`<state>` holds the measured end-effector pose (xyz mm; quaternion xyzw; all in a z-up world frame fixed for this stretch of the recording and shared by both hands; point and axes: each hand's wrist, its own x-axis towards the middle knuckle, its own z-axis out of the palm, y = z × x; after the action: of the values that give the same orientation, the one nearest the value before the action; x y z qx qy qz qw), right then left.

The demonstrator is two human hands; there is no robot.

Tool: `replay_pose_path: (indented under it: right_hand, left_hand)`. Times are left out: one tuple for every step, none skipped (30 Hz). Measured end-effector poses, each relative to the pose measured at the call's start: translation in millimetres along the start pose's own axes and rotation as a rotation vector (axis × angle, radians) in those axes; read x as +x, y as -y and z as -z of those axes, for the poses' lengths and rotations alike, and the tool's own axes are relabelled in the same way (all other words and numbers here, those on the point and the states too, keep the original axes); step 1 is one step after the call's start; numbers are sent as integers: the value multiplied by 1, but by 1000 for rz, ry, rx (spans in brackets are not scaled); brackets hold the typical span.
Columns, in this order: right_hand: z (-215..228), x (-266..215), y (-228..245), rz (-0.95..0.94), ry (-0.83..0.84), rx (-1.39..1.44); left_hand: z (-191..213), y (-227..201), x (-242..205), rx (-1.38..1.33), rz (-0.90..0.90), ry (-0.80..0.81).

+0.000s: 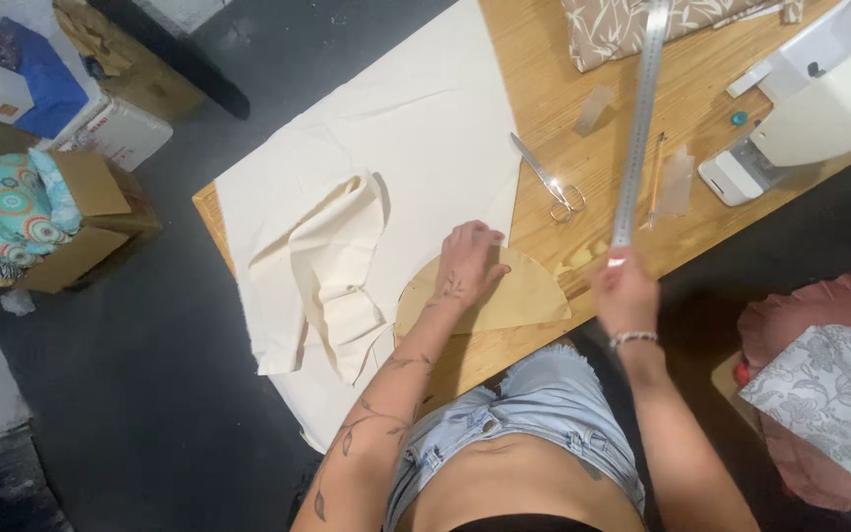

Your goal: The person uses scissors to cut a piece of white fabric following a semi-circular cardboard template. They then measure the fabric with a ruler and cut another piece of fabric along a curved line drawn on it. The person also handles a small white cap and a patterned cloth during the process.

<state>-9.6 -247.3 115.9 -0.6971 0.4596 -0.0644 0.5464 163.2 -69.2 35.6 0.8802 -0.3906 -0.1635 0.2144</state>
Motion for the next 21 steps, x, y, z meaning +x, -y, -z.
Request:
replay_pose_path:
  right_hand:
    - [-8, 2, -18, -2, -3, 1]
    - [-15, 1, -36, -15, 75, -289]
    - [-21, 1, -55, -32, 155, -577]
    - [-25, 0, -65, -35, 153, -576]
    - [-29, -1, -75, -47, 138, -553]
    - [-35, 1, -83, -52, 127, -529]
    - [-37, 1, -83, -49, 128, -527]
    - [-38, 2, -83, -53, 114, -541]
    - [-39, 2, -84, -56, 99, -555]
    - [-39, 8, -96, -56, 103, -556]
    - [-40, 14, -108, -75, 108, -571]
    - [-41, 19, -119, -94, 114, -587]
    - [-42, 24, -125, -92, 118, -589]
    - [-41, 28, -132, -110, 153, -627]
    - [-39, 32, -139, -127, 188, -664]
    - [-34, 24, -123, -127, 191, -669]
    - [-28, 16, -106, -125, 227, -702]
    - [-25, 11, -88, -115, 264, -734]
    - [-22, 18, -89, -107, 267, -736]
    - [-19, 23, -91, -47, 261, -807]
    - [-15, 28, -94, 13, 253, -877]
  left_hand:
    - [5, -10, -6, 0, -3, 2]
    - [10, -20, -13, 9, -23, 46]
    - [14, -31, -21, 19, -44, 90]
    - [4, -33, -29, 18, -47, 93]
    - [-5, -35, -37, 11, -87, 52]
    - [-13, -34, -44, 6, -123, 6]
    - [-15, -37, -53, 9, -121, 3]
    - [-18, -40, -62, -22, -130, -45]
    - [-20, -43, -71, -54, -138, -94]
    - [-23, -44, -74, -53, -134, -94]
    - [-26, -44, -77, -75, -123, -103]
    - [-29, -44, -81, -98, -111, -113]
    - [-36, -40, -80, -98, -106, -114]
    - [-43, -36, -80, -79, -104, -118]
    - [-50, -33, -81, -61, -101, -122]
    - [-52, -33, -81, -64, -97, -123]
    - [-53, -33, -82, -63, -90, -114]
    - [-52, -31, -80, -57, -81, -111]
    - [-52, -31, -79, -56, -76, -118]
    - [-52, -31, -80, -64, -72, -110]
    - [-52, -32, -81, -72, -68, -103]
